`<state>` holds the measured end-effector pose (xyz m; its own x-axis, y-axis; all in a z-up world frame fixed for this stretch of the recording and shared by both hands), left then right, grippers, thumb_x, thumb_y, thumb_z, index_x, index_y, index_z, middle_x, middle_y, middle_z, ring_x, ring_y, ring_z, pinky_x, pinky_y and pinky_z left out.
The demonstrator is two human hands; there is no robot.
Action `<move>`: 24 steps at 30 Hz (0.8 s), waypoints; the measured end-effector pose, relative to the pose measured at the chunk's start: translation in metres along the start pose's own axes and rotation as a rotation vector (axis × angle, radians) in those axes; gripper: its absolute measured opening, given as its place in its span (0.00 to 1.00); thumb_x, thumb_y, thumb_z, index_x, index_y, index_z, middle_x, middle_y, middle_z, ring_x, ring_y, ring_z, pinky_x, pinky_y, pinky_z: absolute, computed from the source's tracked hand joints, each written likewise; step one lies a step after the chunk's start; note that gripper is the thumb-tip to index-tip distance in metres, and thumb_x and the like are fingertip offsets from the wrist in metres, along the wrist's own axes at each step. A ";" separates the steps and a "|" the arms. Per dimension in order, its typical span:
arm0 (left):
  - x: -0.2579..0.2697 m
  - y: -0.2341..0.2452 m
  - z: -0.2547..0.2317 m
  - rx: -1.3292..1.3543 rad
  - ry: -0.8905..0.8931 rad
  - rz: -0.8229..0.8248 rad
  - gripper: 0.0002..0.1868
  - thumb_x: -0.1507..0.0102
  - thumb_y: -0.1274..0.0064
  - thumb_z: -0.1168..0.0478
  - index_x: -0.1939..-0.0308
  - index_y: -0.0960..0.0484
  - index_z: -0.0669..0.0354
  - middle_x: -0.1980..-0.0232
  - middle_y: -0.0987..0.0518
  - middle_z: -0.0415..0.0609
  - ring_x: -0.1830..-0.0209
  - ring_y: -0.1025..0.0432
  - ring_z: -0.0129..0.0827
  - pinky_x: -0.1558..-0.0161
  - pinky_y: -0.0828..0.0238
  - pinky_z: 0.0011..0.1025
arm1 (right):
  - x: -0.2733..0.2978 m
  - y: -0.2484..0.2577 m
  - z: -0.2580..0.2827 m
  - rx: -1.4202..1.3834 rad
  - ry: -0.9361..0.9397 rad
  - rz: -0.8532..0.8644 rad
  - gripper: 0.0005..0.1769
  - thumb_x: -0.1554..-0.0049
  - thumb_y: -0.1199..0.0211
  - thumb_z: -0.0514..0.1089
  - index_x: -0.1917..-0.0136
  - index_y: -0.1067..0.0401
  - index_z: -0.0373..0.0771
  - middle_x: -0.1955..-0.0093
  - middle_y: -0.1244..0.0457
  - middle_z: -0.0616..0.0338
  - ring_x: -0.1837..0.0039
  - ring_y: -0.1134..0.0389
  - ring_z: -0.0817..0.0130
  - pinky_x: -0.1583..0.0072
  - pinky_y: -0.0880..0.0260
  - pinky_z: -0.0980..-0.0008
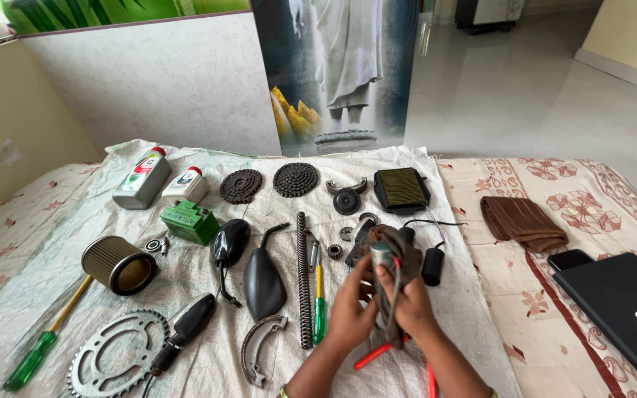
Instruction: The person wipes several small mechanical parts with a cloth on a bed covered with a white sheet. They handle a cylindrical metal part and other small components, rubbing them with the cloth to remove residue. The person uses pliers briefly to hold a part while wiping it.
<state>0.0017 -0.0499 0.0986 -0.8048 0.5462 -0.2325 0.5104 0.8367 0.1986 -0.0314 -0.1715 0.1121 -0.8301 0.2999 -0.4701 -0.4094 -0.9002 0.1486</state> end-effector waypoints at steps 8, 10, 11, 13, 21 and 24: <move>-0.013 0.051 0.024 0.088 -0.078 -0.404 0.41 0.39 0.44 0.73 0.23 0.40 0.53 0.48 0.22 0.52 0.64 0.23 0.28 0.64 0.23 0.24 | 0.021 -0.039 0.026 0.348 0.133 0.205 0.29 0.38 0.45 0.41 0.25 0.43 0.37 0.24 0.48 0.39 0.26 0.43 0.44 0.33 0.38 0.51; -0.016 0.043 0.028 0.151 -0.076 -0.333 0.41 0.38 0.44 0.73 0.23 0.41 0.53 0.47 0.23 0.52 0.64 0.24 0.27 0.66 0.24 0.24 | 0.018 -0.031 0.017 0.292 0.095 0.129 0.26 0.39 0.46 0.39 0.28 0.39 0.37 0.28 0.43 0.42 0.31 0.37 0.51 0.34 0.35 0.54; -0.016 0.035 0.029 0.185 -0.065 -0.300 0.41 0.38 0.44 0.72 0.23 0.41 0.53 0.47 0.24 0.51 0.64 0.25 0.27 0.67 0.25 0.25 | 0.017 -0.026 0.009 0.264 0.073 0.093 0.24 0.39 0.47 0.38 0.29 0.37 0.38 0.30 0.40 0.44 0.33 0.34 0.54 0.34 0.34 0.56; -0.015 0.028 0.033 0.202 -0.017 -0.230 0.41 0.38 0.44 0.71 0.23 0.42 0.52 0.46 0.24 0.51 0.64 0.24 0.27 0.67 0.26 0.26 | 0.015 -0.013 -0.008 0.178 0.054 0.020 0.22 0.40 0.48 0.37 0.32 0.34 0.37 0.37 0.35 0.47 0.39 0.31 0.59 0.38 0.31 0.60; -0.006 -0.012 0.025 0.339 0.027 0.232 0.36 0.29 0.52 0.65 0.18 0.45 0.45 0.25 0.34 0.47 0.37 0.27 0.30 0.37 0.27 0.31 | 0.006 0.032 -0.098 -0.500 -0.354 -0.218 0.21 0.34 0.48 0.56 0.44 0.27 0.36 0.55 0.32 0.58 0.56 0.32 0.70 0.53 0.30 0.69; 0.006 -0.034 0.010 0.495 -0.021 0.404 0.34 0.26 0.62 0.61 0.16 0.48 0.43 0.29 0.28 0.55 0.36 0.30 0.35 0.35 0.31 0.35 | 0.017 0.033 -0.108 -0.756 -0.673 -0.192 0.29 0.35 0.48 0.68 0.47 0.28 0.40 0.59 0.32 0.55 0.60 0.31 0.63 0.57 0.28 0.63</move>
<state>-0.0176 -0.0741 0.0810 -0.5162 0.8189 -0.2508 0.8558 0.4818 -0.1882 -0.0180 -0.2306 0.0149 -0.9113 0.3650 0.1907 -0.4052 -0.7123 -0.5731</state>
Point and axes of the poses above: each hand's wrist, its own x-axis away from the middle knuckle, its own y-axis out of the back of the hand, z = x × y, the point moved 8 cm from there along -x, towards the middle knuckle
